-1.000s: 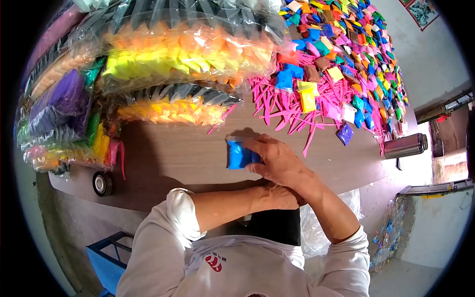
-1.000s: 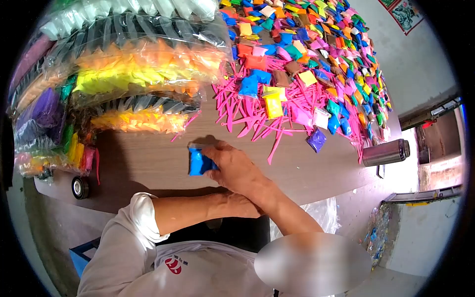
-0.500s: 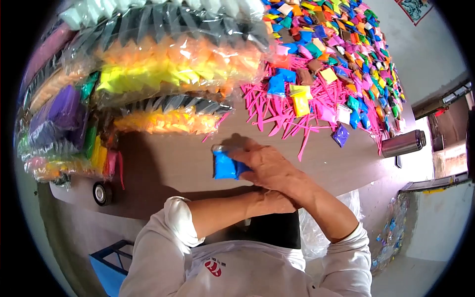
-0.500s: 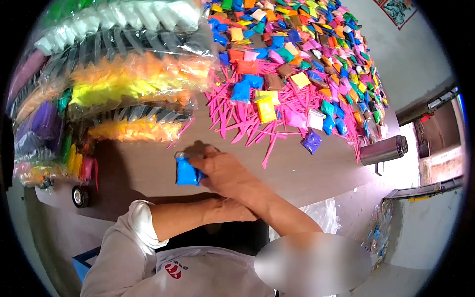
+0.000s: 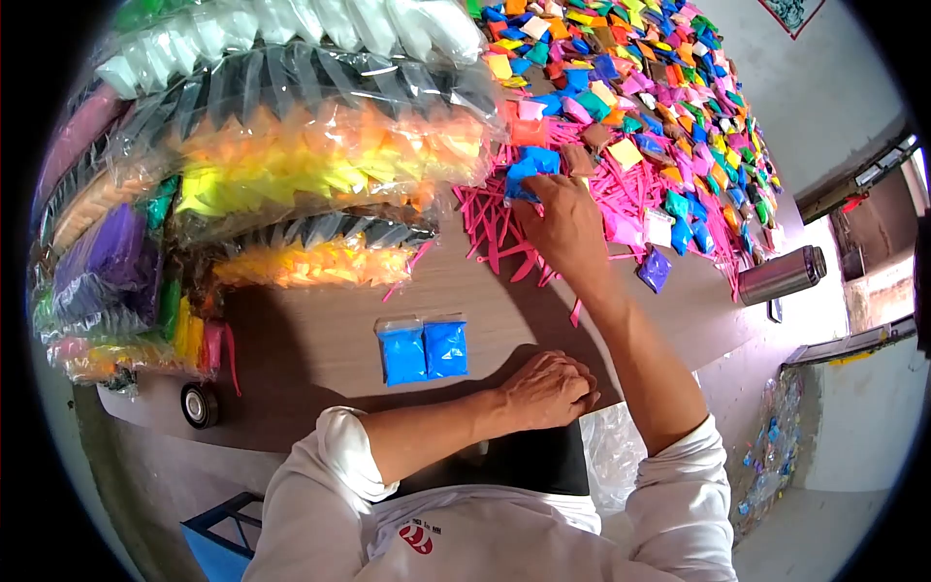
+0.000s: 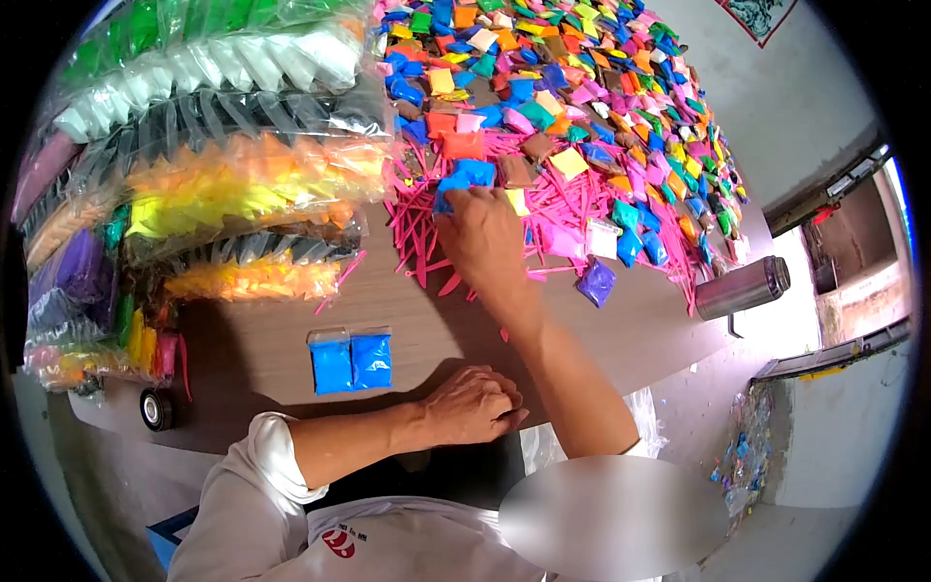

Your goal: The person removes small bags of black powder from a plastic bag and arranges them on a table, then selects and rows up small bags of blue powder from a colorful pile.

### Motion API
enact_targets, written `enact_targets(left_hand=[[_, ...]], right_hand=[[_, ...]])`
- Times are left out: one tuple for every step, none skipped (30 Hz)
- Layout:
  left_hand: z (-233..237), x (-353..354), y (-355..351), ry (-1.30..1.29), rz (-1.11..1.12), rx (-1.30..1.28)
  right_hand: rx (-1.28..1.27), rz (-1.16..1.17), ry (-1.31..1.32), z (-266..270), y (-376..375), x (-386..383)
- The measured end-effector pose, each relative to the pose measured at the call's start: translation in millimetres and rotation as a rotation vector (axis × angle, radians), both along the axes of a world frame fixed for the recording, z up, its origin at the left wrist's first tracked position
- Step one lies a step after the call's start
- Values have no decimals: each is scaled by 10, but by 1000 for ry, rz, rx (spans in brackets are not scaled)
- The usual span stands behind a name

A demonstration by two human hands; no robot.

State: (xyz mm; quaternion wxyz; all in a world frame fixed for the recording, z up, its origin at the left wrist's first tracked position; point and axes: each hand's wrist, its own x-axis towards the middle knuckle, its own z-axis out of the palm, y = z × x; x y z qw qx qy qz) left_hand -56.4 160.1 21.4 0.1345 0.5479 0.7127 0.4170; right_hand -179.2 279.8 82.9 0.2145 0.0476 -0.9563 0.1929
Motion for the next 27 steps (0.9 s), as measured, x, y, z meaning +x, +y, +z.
enact_targets(left_hand=[[-18,-5,1,2,1,0],[-35,-7,-1,25,9,53],[-50,-15,-4,49,16,105],[-59,-25,-6,50,18,104],[-28,-40,-14,74,0,87],[-13,-51,-23,97,-18,70],[-32,-53,-25,96,-15,68],[-70,-46,-19,103,2,120],[-108,-38,-10,111,20,171],[-153,-21,12,110,23,172],[-144,-11,32,72,61,204],[-138,1,48,31,96,237],[-140,14,47,26,88,244],[18,-26,-5,-42,116,160],[109,-74,-29,-110,140,79],[109,-116,-22,-166,122,86],[33,-131,14,-238,104,157],[26,-153,18,-285,118,150],[15,-176,18,-334,131,140],[3,-188,30,-411,128,151],[9,-218,30,-487,126,158],[18,-214,37,-692,148,183],[20,-270,5,-705,149,44],[64,-304,-27,-679,123,48],[98,-324,-39,-649,98,54],[87,-321,-30,-651,89,46],[74,-315,-25,-593,67,68]], right_hand=[[101,61,117,-9,64,-94],[201,124,234,-28,86,-148],[200,126,236,-75,68,-173],[200,48,124,-127,28,-200],[199,-29,12,-171,5,-226],[198,-27,12,-209,14,-259],[199,-16,8,-245,35,-297],[200,-5,4,-265,52,-318],[199,-2,3,-273,87,-318],[176,1,72,-270,138,-308],[154,2,141,-226,145,-283],[-37,-8,108,-191,158,-201],[-30,-16,104,-139,189,-94],[-406,22,-46,-83,248,27],[-778,55,-195,-51,330,159],[-974,129,-186,-201,464,277],[-1089,97,-156,-249,481,432],[-1101,80,-190,-184,484,637],[-1115,60,-225,-106,478,856],[-1166,-11,-236,-93,487,1046],[-1218,-81,-245,-105,487,1230],[-1293,-104,-223,-182,516,1524],[-1290,-155,-273,-272,631,1681],[-1309,-109,-238,-287,624,1794],[-1327,-58,-199,-290,614,1879],[-1333,-68,-194,-272,617,1965],[-1335,-92,-266,-243,615,2041]])
